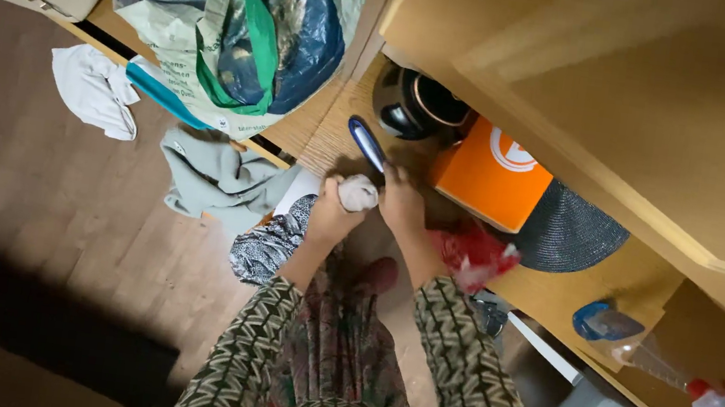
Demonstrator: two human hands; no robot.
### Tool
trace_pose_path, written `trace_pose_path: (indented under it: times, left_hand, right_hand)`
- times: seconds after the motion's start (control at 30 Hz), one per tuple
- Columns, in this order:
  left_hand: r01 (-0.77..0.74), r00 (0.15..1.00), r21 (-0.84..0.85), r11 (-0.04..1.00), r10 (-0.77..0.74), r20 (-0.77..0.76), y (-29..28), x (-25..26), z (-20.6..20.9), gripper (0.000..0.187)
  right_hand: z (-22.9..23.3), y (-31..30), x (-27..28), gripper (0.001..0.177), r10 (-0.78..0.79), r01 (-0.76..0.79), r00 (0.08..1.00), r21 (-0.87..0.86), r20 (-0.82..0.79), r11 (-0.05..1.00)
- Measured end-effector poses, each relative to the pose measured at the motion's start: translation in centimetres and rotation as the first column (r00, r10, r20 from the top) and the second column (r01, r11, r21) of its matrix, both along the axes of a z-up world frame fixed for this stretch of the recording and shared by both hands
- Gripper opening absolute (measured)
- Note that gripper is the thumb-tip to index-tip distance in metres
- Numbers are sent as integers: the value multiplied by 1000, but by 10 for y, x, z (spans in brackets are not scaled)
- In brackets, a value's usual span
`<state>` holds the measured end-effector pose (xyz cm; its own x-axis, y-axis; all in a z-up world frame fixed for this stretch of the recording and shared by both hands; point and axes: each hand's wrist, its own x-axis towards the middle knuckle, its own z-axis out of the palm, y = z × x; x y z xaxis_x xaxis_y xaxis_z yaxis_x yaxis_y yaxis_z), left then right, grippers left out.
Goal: The person organizes items in a wooden cabinet, closes and locks the cabinet door with a key, then sprays a blue liquid from a bottle onto a white cloth and wipes the exterior surface of the cabinet before placing various personal care and food items inside.
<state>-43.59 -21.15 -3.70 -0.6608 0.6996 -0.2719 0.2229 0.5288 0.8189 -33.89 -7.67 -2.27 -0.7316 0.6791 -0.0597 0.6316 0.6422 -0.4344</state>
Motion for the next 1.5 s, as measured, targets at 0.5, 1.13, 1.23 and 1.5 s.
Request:
trace_pose_path:
  times: [0.5,1.13,1.23,1.5]
  left_hand:
    - [-260,829,-169,951,310,467,-1,20,-52,94]
    - [129,221,-466,875,432,874,16,198,-71,105]
    - [91,187,-467,880,445,876,20,218,-97,105]
    - [-52,391,-504,862,482,784,10,181,-48,90]
  right_hand:
    - [11,-1,-6,73,186,-215,949,91,255,972]
    - [58,-46,242,45,-388,390,921,147,-41,909]
    - [3,-44,325,53,-763,745,641,-171,-87,645]
    - [-46,-64,346,59,-983,502,71,-858,169,-111]
